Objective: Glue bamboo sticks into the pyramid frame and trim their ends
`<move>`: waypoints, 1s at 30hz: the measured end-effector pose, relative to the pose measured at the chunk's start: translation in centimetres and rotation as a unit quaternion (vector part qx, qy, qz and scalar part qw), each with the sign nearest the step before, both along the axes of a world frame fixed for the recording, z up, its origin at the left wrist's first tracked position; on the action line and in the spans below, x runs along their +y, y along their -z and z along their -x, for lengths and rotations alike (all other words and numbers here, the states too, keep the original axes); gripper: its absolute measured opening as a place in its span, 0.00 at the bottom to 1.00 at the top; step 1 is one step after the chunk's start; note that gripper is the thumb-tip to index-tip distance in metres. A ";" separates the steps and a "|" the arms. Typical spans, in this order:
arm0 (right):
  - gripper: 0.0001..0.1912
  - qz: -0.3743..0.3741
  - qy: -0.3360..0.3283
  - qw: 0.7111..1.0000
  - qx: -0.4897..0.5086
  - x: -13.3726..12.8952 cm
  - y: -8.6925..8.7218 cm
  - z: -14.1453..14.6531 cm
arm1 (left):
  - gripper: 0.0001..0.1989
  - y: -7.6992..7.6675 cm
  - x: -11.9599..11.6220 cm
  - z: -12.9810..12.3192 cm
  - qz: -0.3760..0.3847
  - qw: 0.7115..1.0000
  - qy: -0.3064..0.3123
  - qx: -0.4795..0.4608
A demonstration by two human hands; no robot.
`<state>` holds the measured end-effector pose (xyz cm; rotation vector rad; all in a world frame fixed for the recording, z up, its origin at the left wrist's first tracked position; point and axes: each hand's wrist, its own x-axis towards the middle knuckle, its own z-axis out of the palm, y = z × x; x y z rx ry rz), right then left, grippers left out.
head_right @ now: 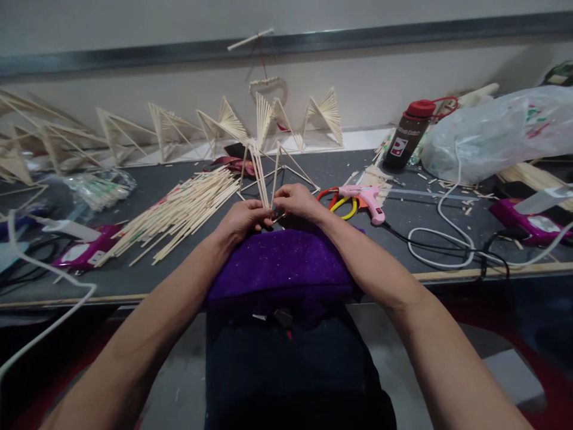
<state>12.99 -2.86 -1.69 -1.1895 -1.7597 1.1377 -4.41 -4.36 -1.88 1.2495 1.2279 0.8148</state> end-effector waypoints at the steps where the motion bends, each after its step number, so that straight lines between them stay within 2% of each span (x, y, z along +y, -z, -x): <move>1: 0.08 0.006 -0.006 1.000 0.011 0.0 0.0 0.0 | 0.05 0.0 0.0 0.1 -0.001 1.000 0.006 0.002; 7: 0.09 0.018 -0.016 1.000 0.015 -0.4 -0.2 0.6 | 0.05 -0.1 0.2 0.4 0.007 1.000 0.022 -0.018; 13: 0.07 0.040 -0.019 0.999 0.022 -0.4 0.2 0.9 | 0.03 -0.4 0.0 0.4 0.011 0.999 0.032 -0.027; 19: 0.08 0.055 -0.038 0.997 -0.022 -0.5 0.0 0.4 | 0.01 -0.5 0.3 0.6 0.020 0.999 0.045 -0.022; 21: 0.12 0.036 -0.045 0.996 -0.062 -0.5 -0.1 0.4 | 0.02 -0.5 0.4 0.7 0.018 0.998 0.051 -0.015; 26: 0.17 -0.078 -0.031 0.979 -0.184 -0.8 -0.4 0.7 | 0.04 -0.3 0.8 0.8 0.019 0.998 0.060 -0.013; 30: 0.18 -0.087 -0.023 0.973 -0.212 -1.0 -0.4 0.9 | 0.04 -0.2 0.9 0.8 0.018 0.998 0.055 -0.007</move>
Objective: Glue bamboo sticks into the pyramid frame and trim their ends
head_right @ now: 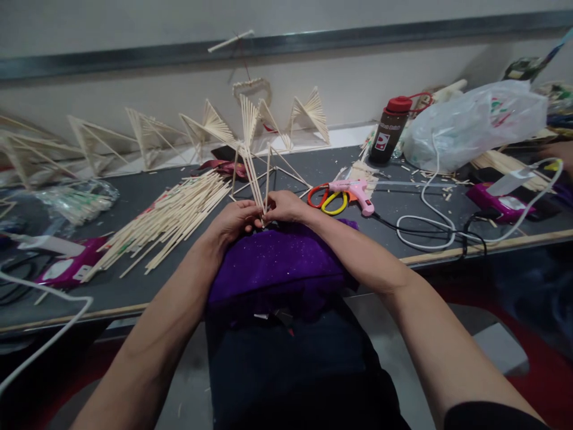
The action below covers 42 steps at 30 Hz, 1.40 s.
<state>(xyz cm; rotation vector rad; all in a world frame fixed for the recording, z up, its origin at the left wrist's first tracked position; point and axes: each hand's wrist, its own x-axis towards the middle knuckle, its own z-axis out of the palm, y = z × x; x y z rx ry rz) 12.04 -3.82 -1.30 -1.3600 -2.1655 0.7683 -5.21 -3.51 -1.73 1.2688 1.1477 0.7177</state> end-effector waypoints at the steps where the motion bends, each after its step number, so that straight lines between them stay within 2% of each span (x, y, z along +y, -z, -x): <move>1: 0.17 -0.003 0.002 1.000 -0.006 0.0 0.0 0.0 | 0.05 0.0 0.0 0.0 -0.002 1.000 0.001 0.000; 6: 0.15 -0.010 0.000 0.999 -0.031 -0.1 -0.2 0.1 | 0.07 0.1 -0.1 0.0 -0.005 1.000 0.004 0.001; 14: 0.17 -0.015 -0.017 0.999 -0.023 -0.1 -0.3 0.0 | 0.09 -0.1 -0.1 -0.2 -0.006 1.000 -0.014 0.008; 23: 0.19 -0.029 -0.020 0.999 -0.031 0.2 0.0 -0.1 | 0.15 0.1 0.8 0.4 0.016 1.000 0.010 0.010; 35: 0.17 -0.027 -0.018 0.999 -0.028 0.3 0.0 -0.2 | 0.16 -0.4 2.2 0.5 0.018 0.998 0.033 0.050; 42: 0.18 -0.026 -0.015 0.999 -0.023 0.4 0.2 -0.2 | 0.18 -0.3 2.3 0.5 0.022 0.998 0.036 0.040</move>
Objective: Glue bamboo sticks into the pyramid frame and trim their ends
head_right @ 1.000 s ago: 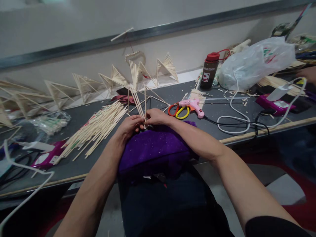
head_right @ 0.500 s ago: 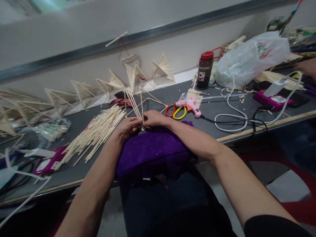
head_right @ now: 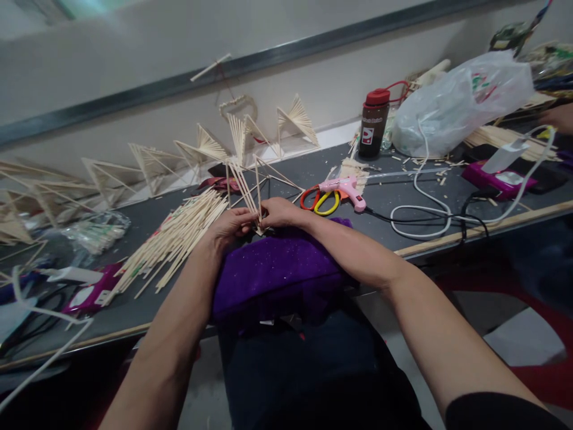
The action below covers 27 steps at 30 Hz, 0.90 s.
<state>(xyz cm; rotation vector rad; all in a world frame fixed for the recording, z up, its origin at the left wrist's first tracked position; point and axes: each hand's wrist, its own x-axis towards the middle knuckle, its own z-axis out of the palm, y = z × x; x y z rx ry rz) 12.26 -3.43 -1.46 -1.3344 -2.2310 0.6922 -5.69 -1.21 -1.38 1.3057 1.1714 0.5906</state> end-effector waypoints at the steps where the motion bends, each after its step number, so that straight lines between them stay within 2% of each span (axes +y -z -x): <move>1: 0.18 -0.002 0.003 1.000 -0.003 0.0 0.0 0.0 | 0.19 0.0 0.0 0.0 -0.001 1.000 0.000 -0.003; 10: 0.19 -0.011 0.005 1.000 -0.014 0.2 0.2 0.0 | 0.18 -0.3 0.3 -0.2 -0.018 1.000 0.004 0.010; 16: 0.16 -0.001 0.001 1.000 -0.008 0.0 -0.5 -0.6 | 0.18 -0.2 0.1 -0.3 -0.030 1.000 -0.005 0.008; 18: 0.15 0.005 0.010 1.000 0.018 0.2 -0.8 -1.1 | 0.17 -0.2 0.0 -0.3 -0.035 0.999 -0.008 0.006; 22: 0.12 0.046 0.033 0.988 0.141 0.5 -1.6 -2.5 | 0.15 -0.1 -0.1 -0.3 -0.048 0.999 -0.006 0.011; 25: 0.11 0.062 0.046 0.982 0.174 -0.7 -2.7 -4.0 | 0.14 0.2 0.0 -0.3 -0.053 0.998 -0.010 0.010; 27: 0.11 0.033 0.065 0.983 0.166 -2.2 -3.5 -5.5 | 0.13 0.3 0.1 -0.3 -0.053 0.998 -0.014 0.007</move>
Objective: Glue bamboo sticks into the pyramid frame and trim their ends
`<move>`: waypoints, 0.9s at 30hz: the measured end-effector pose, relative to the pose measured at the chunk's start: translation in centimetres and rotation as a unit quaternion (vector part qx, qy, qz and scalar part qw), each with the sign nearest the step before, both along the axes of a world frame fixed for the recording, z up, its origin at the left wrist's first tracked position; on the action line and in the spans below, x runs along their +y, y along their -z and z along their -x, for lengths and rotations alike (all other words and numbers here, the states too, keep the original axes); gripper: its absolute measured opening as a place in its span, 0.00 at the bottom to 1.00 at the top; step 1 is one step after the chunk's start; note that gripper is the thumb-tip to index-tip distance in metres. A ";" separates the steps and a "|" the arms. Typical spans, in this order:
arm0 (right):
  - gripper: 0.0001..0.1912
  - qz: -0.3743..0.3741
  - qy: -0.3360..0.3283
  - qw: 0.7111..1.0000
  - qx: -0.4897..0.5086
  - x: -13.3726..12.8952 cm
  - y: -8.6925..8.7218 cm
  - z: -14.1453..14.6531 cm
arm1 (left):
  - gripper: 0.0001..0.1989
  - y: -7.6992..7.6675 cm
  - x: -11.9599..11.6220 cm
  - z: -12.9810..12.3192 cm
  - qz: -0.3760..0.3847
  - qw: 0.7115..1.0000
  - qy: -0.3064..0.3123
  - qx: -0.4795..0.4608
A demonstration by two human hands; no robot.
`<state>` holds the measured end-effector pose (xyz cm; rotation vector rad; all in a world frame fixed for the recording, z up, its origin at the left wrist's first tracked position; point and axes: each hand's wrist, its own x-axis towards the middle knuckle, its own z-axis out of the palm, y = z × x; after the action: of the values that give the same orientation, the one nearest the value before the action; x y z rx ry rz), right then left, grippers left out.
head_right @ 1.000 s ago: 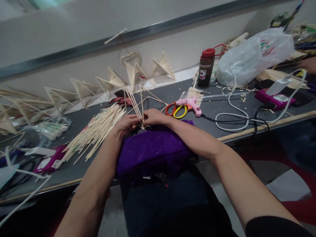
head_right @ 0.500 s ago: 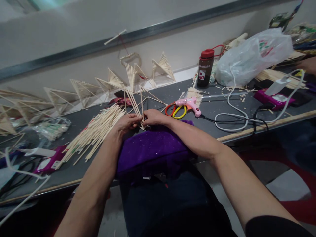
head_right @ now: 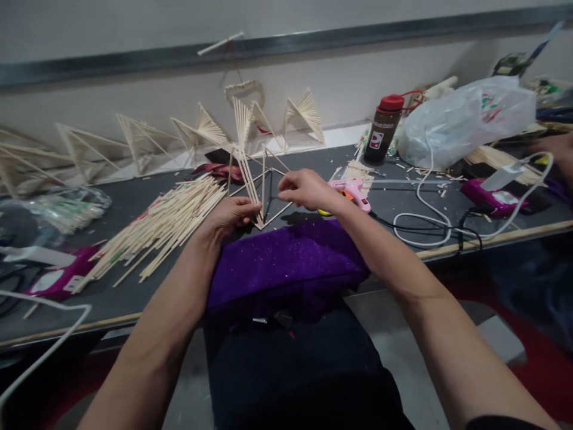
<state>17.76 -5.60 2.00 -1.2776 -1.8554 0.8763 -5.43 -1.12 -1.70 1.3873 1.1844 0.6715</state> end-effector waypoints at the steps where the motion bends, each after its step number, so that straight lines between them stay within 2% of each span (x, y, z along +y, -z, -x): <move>1: 0.11 -0.030 0.034 0.999 -0.002 -0.8 -0.2 -0.9 | 0.12 0.1 0.0 0.0 0.000 1.000 -0.001 -0.002; 4: 0.13 -0.080 0.147 0.985 0.033 -3.0 0.2 -4.5 | 0.11 0.1 0.2 0.0 -0.009 1.000 0.006 -0.008; 6: 0.14 -0.105 0.241 0.965 0.019 -3.8 1.0 -7.3 | 0.11 0.2 0.2 0.0 -0.017 1.000 0.010 -0.011; 8: 0.14 -0.140 0.337 0.928 -0.072 -4.3 1.9 -9.9 | 0.11 0.2 0.3 0.0 -0.024 1.000 0.011 -0.014; 10: 0.15 -0.117 0.378 0.901 -0.180 -4.5 2.5 -11.7 | 0.12 0.2 0.2 -0.1 -0.025 0.999 0.016 -0.015; 12: 0.18 -0.049 0.365 0.897 -0.246 -4.5 2.9 -12.4 | 0.12 0.2 0.2 -0.2 -0.023 1.000 0.011 -0.016; 16: 0.24 0.056 0.306 0.909 -0.277 -4.1 3.1 -12.0 | 0.12 -0.1 0.0 -0.2 -0.017 0.999 -0.014 -0.023; 21: 0.16 0.097 0.281 0.888 -0.350 -3.2 3.0 -11.9 | 0.10 -0.3 -0.2 -0.3 -0.019 1.000 -0.015 -0.017; 24: 0.14 0.102 0.325 0.901 -0.268 -2.9 3.0 -12.3 | 0.11 -0.2 -0.2 -0.3 -0.021 1.000 -0.014 -0.017; 27: 0.12 0.067 0.364 0.923 -0.102 -3.2 3.1 -12.1 | 0.12 0.0 -0.3 -0.2 -0.024 0.999 0.001 -0.021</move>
<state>29.85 -8.77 -1.07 -2.0166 -1.2886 0.4725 -5.20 -1.38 -1.72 1.4076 1.1391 0.7278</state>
